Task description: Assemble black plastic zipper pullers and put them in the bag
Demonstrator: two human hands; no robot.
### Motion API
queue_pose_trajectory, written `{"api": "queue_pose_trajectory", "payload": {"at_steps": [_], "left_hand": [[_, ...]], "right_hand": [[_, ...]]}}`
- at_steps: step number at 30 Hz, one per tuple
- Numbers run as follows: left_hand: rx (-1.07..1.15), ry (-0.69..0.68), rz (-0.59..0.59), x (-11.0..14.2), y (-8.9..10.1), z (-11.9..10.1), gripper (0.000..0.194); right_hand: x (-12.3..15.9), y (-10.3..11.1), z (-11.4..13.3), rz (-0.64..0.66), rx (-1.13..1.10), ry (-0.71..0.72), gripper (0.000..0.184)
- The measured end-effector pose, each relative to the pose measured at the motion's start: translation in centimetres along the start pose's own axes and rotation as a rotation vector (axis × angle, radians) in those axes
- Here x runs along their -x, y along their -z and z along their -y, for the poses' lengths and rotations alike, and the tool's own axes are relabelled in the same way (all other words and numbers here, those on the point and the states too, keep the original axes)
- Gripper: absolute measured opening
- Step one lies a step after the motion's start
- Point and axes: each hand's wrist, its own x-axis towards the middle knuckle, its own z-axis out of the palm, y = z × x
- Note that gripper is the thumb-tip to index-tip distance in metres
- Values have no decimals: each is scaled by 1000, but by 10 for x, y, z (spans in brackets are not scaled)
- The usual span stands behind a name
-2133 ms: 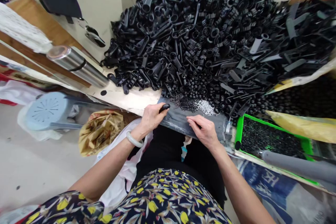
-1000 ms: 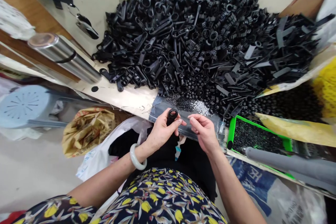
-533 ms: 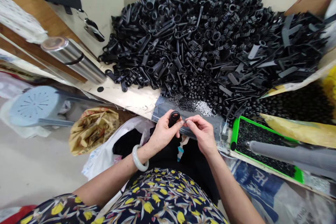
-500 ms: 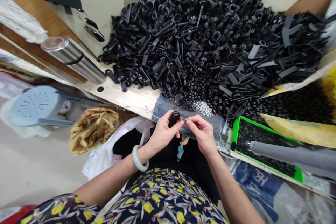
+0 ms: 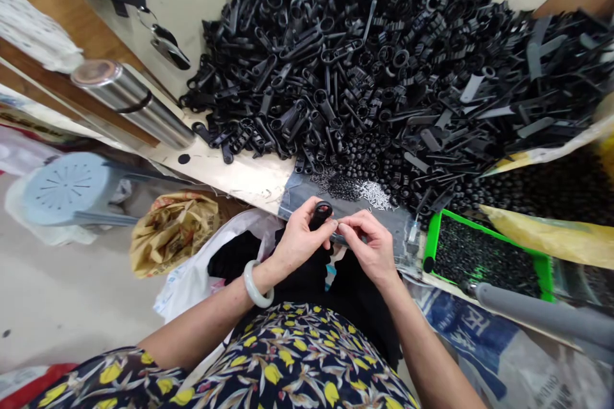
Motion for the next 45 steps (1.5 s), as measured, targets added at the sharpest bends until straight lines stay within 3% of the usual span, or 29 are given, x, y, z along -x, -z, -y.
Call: {"api": "queue_pose_trajectory", "payload": {"at_steps": [6,12,23,30,38,45], "left_hand": [[225,84,-133,-5,-5,7,34],[352,177,-157,-2,-10,12,50],[289,139,-124,3,-14,15,60],[344,240,-44,6,-9,10,68],[390,329,-17,9,-4,4,56],[469,351,-23,13,-2,8,43]], "right_hand": [[9,-7,1,-6,77,46,24],[13,-18,-1,-100,234,98,21],[11,-15,6,-125,414,194,10],[9,-6,5,-82,368,154,8],[10,-2,-6,-65,226,55,9],[8,5,-4,-15,257,160,8]]}}
